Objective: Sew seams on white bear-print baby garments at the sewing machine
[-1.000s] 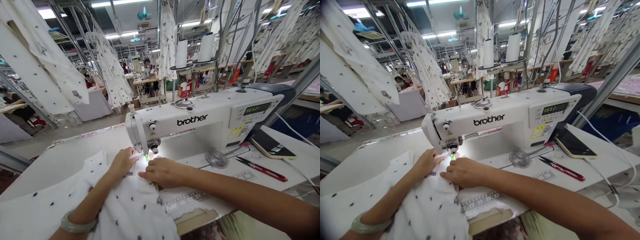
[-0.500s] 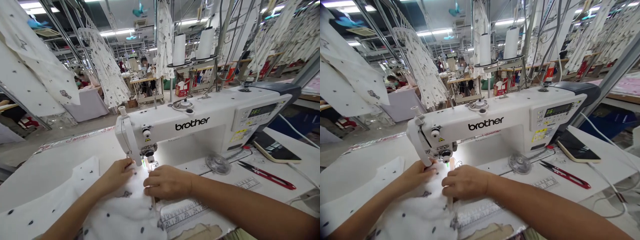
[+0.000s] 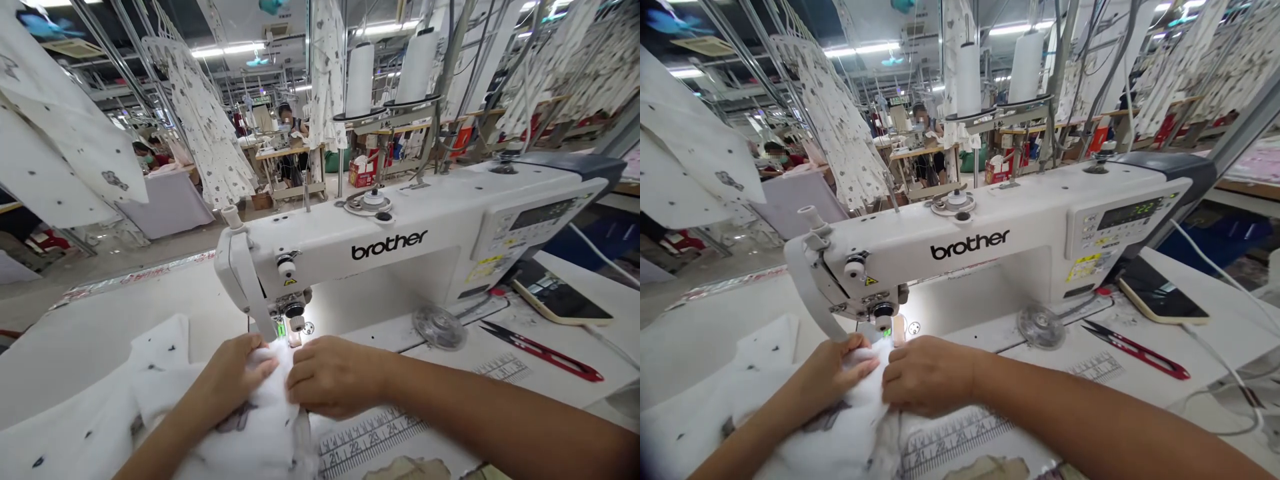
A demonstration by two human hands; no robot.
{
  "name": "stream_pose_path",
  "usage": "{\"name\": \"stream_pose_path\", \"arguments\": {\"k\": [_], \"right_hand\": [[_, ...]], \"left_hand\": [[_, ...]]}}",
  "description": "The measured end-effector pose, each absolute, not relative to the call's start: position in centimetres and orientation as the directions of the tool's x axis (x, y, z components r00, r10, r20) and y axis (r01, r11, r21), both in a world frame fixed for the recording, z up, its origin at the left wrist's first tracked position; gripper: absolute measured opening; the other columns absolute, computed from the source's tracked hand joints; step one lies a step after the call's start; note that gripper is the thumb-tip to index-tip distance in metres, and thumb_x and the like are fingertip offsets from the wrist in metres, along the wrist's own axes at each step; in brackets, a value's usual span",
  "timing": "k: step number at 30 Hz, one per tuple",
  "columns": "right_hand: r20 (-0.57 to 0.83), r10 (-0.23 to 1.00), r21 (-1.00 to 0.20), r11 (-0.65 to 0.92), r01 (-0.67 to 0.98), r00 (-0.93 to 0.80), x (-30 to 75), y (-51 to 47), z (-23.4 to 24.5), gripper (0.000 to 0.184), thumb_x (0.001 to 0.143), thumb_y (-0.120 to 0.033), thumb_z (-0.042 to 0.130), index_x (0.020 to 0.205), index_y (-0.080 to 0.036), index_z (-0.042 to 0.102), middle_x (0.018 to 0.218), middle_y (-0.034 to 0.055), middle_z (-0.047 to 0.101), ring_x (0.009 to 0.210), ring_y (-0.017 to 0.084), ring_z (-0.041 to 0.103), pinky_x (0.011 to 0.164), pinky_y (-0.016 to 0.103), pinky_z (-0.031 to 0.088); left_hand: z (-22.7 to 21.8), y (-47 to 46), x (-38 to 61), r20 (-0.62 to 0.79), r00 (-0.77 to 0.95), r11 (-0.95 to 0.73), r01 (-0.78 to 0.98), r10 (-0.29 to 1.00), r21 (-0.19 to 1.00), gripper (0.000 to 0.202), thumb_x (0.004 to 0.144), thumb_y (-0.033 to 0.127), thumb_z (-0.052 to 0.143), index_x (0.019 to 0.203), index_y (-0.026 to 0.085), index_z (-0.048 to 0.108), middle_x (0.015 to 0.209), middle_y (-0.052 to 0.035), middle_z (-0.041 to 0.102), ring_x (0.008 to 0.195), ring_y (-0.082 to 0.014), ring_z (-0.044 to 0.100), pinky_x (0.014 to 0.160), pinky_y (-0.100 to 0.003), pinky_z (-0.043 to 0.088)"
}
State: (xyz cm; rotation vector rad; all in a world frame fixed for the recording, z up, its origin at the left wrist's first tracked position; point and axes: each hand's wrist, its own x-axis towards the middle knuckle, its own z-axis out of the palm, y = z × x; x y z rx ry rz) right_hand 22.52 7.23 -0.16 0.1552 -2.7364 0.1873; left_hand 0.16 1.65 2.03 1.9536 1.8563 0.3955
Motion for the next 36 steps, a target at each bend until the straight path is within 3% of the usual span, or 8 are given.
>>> {"name": "stream_pose_path", "arguments": {"k": [6,10,15,19,22,26,31,36], "right_hand": [[0.391,-0.132,-0.072,0.982,-0.173,-0.911,22.3,6.7,0.2,0.012,0.09,-0.017,0.053,0.081,-0.017,0.061,0.087,0.0012,0.065,0.079,0.016,0.053,0.072,0.03,0.043],[0.418,-0.105,-0.029,0.991,-0.128,-0.902,22.5,7.0,0.6,0.014,0.092,-0.018,0.051,0.083,-0.017,0.062,0.083,0.0023,0.064,0.075,0.016,0.052,0.066,0.03,0.042],[0.426,-0.062,-0.005,0.997,-0.071,-0.903,22.7,7.3,0.6,0.014,0.096,-0.022,0.049,0.092,-0.017,0.061,0.086,0.0053,0.065,0.08,0.016,0.056,0.076,0.029,0.046],[0.39,-0.025,-0.04,0.998,-0.044,-0.921,22.7,7.5,0.4,0.016,0.098,-0.022,0.048,0.096,-0.016,0.063,0.09,0.0059,0.067,0.081,0.016,0.057,0.081,0.03,0.047],[0.385,-0.002,-0.074,0.997,-0.034,-0.923,22.6,7.5,0.5,0.019,0.098,-0.024,0.048,0.107,-0.015,0.063,0.105,0.008,0.067,0.09,0.018,0.057,0.085,0.032,0.047],[0.357,0.124,-0.141,0.987,0.078,-0.926,22.5,7.5,0.8,0.03,0.101,-0.029,0.046,0.124,-0.012,0.056,0.12,0.0111,0.063,0.102,0.02,0.055,0.09,0.035,0.045],[0.283,0.199,-0.257,0.958,0.126,-0.938,22.3,7.3,1.3,0.026,0.098,-0.029,0.051,0.119,-0.016,0.059,0.116,0.006,0.066,0.11,0.02,0.053,0.101,0.036,0.039],[0.27,0.214,-0.271,0.952,0.139,-0.939,22.3,7.2,1.5,0.023,0.097,-0.028,0.051,0.116,-0.017,0.059,0.114,0.0054,0.066,0.108,0.02,0.053,0.1,0.036,0.038]], "left_hand": [[1.4,0.6,0.1,-0.087,0.076,-0.016,0.841,0.993,0.542,0.028,0.092,0.044,0.043,0.077,0.021,0.051,0.074,0.0011,0.058,0.072,-0.0178,0.055,0.069,-0.029,0.04],[1.4,0.9,0.5,-0.077,0.028,0.012,0.881,0.997,0.474,0.021,0.091,0.037,0.044,0.078,0.022,0.05,0.072,0.0024,0.057,0.066,-0.0165,0.051,0.066,-0.029,0.037],[1.7,1.1,0.7,-0.086,-0.018,0.055,0.893,0.996,0.447,0.018,0.089,0.033,0.042,0.076,0.022,0.049,0.069,0.0027,0.055,0.066,-0.0166,0.052,0.066,-0.029,0.037],[1.6,1.1,0.7,-0.071,-0.014,0.044,0.897,0.997,0.44,0.017,0.09,0.033,0.042,0.078,0.023,0.049,0.07,0.0021,0.057,0.067,-0.0175,0.053,0.068,-0.031,0.038],[1.5,1.1,0.8,-0.069,-0.003,0.034,0.895,0.998,0.446,0.015,0.089,0.032,0.044,0.081,0.022,0.051,0.077,0.0004,0.061,0.073,-0.019,0.057,0.073,-0.033,0.04],[1.6,1.0,1.0,-0.061,-0.005,0.033,0.882,0.998,0.47,0.015,0.09,0.032,0.045,0.085,0.022,0.054,0.084,-0.0012,0.063,0.079,-0.0204,0.059,0.077,-0.035,0.043],[1.4,0.9,0.9,0.054,-0.007,-0.019,0.884,0.999,0.468,0.013,0.088,0.032,0.049,0.089,0.022,0.057,0.093,-0.0036,0.063,0.088,-0.0231,0.057,0.078,-0.037,0.044],[0.3,1.3,0.7,0.092,-0.029,-0.012,0.913,0.995,0.409,0.008,0.085,0.027,0.051,0.081,0.021,0.055,0.092,-0.0045,0.061,0.093,-0.0255,0.053,0.08,-0.04,0.042]]}}
